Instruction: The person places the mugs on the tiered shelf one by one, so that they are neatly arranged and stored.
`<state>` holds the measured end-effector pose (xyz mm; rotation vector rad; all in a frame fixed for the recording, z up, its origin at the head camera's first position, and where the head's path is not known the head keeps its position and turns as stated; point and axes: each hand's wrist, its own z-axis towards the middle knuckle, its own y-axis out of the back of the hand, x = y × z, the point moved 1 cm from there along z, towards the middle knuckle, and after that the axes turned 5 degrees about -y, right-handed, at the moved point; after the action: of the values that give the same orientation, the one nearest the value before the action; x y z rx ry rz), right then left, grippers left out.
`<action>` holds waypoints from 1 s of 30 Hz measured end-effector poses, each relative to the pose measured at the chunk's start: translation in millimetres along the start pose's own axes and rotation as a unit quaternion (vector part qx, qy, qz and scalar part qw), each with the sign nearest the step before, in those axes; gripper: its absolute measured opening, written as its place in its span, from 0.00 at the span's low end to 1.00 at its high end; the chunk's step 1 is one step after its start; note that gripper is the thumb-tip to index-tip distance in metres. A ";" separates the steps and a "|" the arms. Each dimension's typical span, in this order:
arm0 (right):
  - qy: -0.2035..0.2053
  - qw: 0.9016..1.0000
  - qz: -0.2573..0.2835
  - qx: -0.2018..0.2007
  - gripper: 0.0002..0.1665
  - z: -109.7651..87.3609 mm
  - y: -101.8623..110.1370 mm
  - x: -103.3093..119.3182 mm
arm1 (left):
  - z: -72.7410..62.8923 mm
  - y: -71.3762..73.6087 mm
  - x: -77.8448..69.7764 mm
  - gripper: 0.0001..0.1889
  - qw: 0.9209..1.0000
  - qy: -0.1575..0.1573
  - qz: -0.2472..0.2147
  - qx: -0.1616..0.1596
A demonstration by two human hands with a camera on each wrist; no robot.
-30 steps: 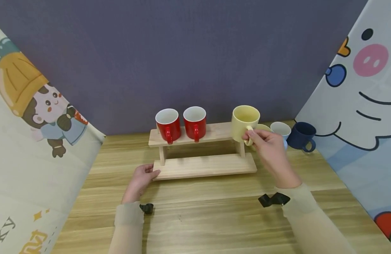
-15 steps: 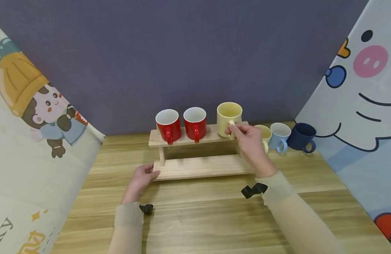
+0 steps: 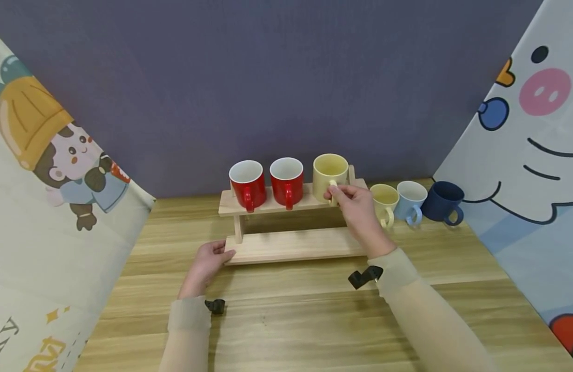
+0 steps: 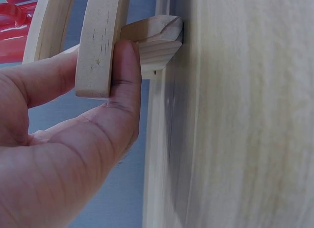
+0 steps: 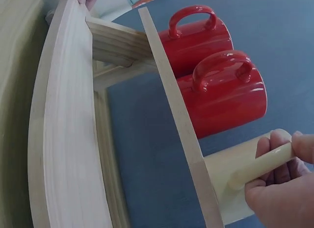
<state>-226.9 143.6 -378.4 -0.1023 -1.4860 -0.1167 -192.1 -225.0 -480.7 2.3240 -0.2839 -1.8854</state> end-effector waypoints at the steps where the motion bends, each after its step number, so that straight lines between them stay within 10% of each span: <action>1: 0.000 1.000 0.001 0.004 0.19 0.3 0.2 -0.1 | -0.1 0.2 0.1 0.30 1.000 0.000 0.002 0.000; 30: 0.001 1.000 -0.009 0.003 0.29 -9.6 37.2 -6.4 | 4.3 -0.8 4.2 0.28 1.000 -0.013 -0.004 -0.009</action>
<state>-212.7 179.2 -385.4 -0.0835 -1.4846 -0.1277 -195.4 -225.1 -485.8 2.2949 -0.2598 -1.9158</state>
